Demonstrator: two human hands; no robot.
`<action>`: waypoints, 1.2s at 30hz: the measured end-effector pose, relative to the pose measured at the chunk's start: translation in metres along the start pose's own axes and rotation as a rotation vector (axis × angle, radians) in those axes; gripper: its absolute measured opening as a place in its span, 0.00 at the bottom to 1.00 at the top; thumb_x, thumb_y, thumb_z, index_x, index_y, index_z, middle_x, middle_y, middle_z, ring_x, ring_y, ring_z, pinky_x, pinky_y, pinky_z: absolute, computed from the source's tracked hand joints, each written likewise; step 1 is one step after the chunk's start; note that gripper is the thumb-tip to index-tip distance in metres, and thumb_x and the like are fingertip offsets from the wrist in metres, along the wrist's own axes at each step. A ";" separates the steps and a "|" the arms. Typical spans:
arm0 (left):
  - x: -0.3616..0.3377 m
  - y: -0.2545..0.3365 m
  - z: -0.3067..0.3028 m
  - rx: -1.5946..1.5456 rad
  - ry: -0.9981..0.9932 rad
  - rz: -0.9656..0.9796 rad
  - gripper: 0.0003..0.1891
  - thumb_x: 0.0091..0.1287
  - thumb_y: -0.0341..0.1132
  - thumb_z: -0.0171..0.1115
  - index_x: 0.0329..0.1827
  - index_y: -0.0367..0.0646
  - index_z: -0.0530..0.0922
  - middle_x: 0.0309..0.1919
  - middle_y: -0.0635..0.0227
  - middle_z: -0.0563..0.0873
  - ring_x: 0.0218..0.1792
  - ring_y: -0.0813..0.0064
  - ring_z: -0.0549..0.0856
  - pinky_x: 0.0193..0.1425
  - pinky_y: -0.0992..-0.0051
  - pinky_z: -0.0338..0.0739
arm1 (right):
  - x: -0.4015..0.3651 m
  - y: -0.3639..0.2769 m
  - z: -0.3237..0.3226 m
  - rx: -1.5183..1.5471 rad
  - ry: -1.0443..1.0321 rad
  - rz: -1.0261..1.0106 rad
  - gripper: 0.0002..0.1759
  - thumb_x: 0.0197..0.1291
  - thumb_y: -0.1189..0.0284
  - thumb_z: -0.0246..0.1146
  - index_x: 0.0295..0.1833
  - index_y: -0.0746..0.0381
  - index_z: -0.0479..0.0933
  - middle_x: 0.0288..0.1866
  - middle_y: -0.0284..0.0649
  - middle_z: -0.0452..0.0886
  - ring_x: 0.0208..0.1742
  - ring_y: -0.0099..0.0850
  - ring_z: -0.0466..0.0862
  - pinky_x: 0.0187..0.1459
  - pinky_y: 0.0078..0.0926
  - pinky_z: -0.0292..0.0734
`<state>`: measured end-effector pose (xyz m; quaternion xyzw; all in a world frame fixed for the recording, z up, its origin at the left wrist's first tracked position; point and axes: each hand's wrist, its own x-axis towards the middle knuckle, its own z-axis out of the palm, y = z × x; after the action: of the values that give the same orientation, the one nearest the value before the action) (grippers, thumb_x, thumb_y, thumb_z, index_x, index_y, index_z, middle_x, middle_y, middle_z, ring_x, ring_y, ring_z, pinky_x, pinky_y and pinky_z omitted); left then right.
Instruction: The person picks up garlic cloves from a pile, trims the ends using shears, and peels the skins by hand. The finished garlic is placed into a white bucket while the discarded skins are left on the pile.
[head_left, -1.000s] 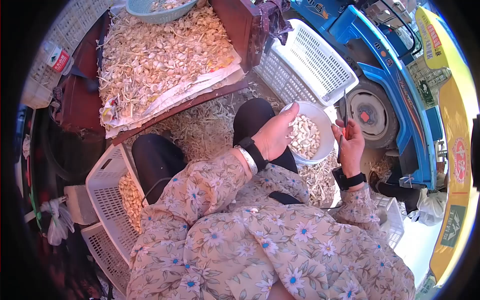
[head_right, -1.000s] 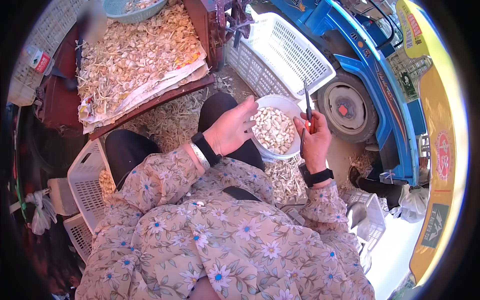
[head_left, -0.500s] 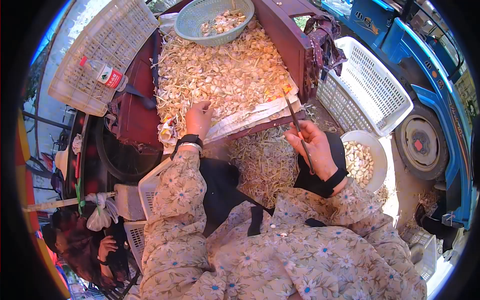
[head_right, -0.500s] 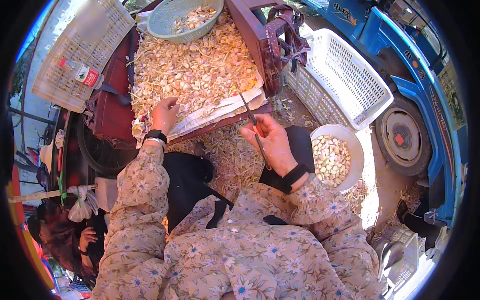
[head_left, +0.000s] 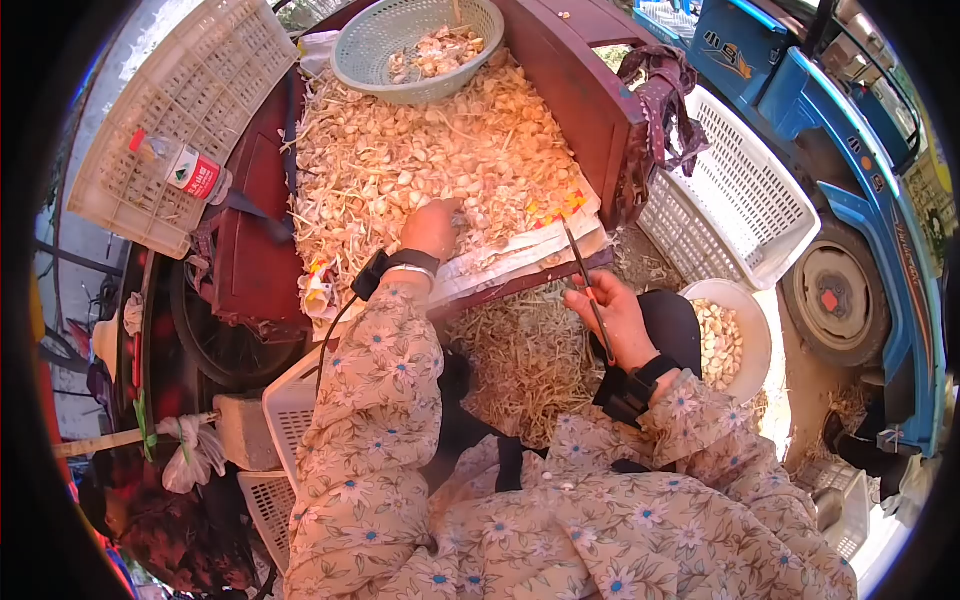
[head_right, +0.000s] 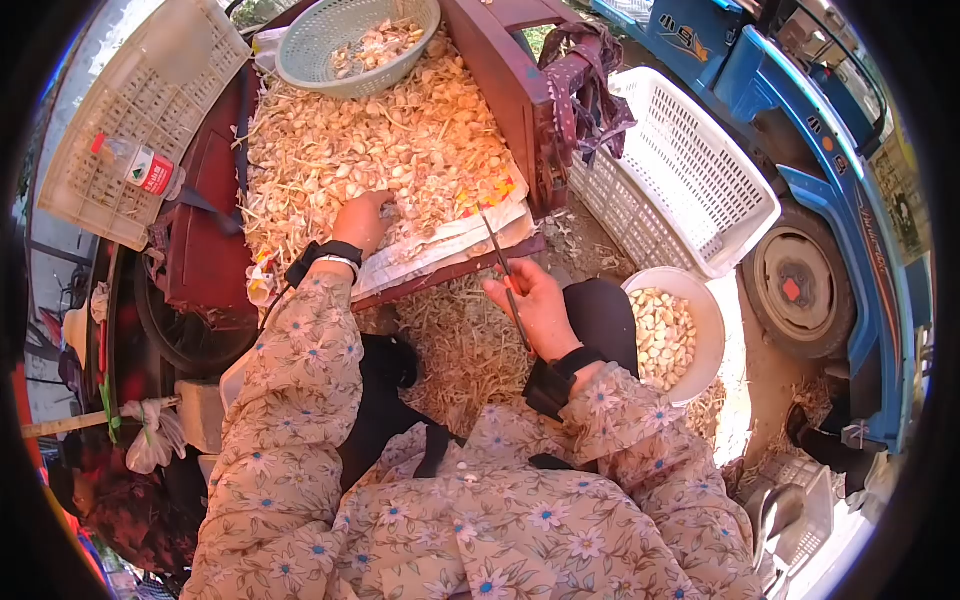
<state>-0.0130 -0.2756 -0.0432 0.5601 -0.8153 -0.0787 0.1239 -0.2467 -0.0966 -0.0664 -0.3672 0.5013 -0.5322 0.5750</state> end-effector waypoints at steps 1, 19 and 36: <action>-0.004 -0.006 0.000 0.014 0.013 -0.002 0.15 0.54 0.30 0.60 0.46 0.45 0.80 0.37 0.56 0.81 0.40 0.54 0.81 0.46 0.64 0.75 | 0.001 -0.001 0.001 -0.011 -0.001 -0.007 0.17 0.56 0.69 0.67 0.46 0.66 0.72 0.35 0.30 0.76 0.36 0.15 0.73 0.38 0.14 0.70; -0.037 -0.018 -0.028 -1.252 0.388 -0.527 0.09 0.64 0.28 0.54 0.46 0.36 0.74 0.35 0.62 0.81 0.27 0.76 0.82 0.26 0.83 0.73 | 0.099 -0.065 0.047 -1.171 -0.014 -0.471 0.14 0.45 0.67 0.67 0.37 0.61 0.75 0.31 0.43 0.80 0.35 0.43 0.80 0.34 0.39 0.73; 0.001 -0.017 -0.002 -0.054 0.126 -0.086 0.16 0.54 0.23 0.59 0.48 0.43 0.78 0.48 0.58 0.76 0.40 0.56 0.81 0.43 0.65 0.76 | 0.145 -0.070 0.049 -1.332 0.135 -0.352 0.20 0.42 0.68 0.67 0.46 0.57 0.78 0.37 0.42 0.77 0.43 0.41 0.78 0.40 0.37 0.73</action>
<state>0.0022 -0.2831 -0.0461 0.5951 -0.7786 -0.0704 0.1864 -0.2262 -0.2556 -0.0148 -0.6841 0.6889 -0.2180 0.0997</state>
